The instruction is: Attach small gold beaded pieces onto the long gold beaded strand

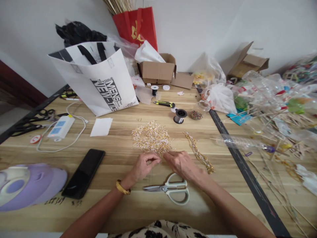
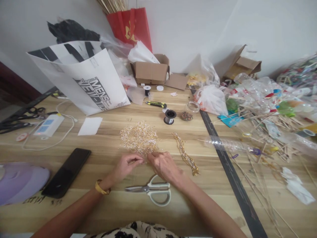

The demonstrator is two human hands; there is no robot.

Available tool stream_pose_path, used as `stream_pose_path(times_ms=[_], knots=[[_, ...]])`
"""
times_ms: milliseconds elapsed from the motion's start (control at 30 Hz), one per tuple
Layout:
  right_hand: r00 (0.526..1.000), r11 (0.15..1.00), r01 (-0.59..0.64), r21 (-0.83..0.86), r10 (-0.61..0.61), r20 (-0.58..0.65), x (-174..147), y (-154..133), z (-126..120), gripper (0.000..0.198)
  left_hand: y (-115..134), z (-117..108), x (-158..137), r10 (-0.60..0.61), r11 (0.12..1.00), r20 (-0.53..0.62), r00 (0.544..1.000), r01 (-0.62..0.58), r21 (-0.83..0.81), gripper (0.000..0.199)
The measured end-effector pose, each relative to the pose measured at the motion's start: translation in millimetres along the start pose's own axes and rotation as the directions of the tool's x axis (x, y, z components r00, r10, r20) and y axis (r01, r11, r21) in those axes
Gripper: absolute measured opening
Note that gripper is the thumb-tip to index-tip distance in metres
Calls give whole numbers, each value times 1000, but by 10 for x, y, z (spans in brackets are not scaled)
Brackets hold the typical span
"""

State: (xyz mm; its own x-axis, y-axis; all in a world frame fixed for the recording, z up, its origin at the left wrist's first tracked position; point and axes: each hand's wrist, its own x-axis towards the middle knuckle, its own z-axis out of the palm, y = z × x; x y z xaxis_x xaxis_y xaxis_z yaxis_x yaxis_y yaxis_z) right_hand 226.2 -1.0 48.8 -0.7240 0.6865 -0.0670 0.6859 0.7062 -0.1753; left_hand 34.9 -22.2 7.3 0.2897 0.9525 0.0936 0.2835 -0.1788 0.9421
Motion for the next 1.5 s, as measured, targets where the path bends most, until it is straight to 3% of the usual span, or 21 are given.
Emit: stream_pose_path(times_ms=[167,433,700,900,1067,1200,1500], knots=[[1000,1000,19,6,-19,-11,0,7,18,12,-20,-16,2,-19,1000,15,1000,20,-23,19],[1000,999,-17,-48,18,10,8,13,24,12,-30,-77,4,-46,989,-51,998,39,-143,17],[997,996,20,-82,-14,70,50,-38,-6,14,-13,-40,-7,37,999,-18,999,-37,-4,18],[998,997,33,-64,-29,59,72,-71,-4,15,-66,-75,-11,9,1000,-3,1000,-9,19,17],[997,988,33,148,-22,-73,65,-73,32,17,-102,-81,-23,-13,1000,-19,1000,13,14,16],[990,923,87,374,-36,-139,84,-70,100,13,-81,-78,-35,-6,1000,-14,1000,6,-8,16],[966,802,149,578,8,-260,110,-43,229,15,-52,-87,-37,-26,999,-17,1000,26,-23,15]])
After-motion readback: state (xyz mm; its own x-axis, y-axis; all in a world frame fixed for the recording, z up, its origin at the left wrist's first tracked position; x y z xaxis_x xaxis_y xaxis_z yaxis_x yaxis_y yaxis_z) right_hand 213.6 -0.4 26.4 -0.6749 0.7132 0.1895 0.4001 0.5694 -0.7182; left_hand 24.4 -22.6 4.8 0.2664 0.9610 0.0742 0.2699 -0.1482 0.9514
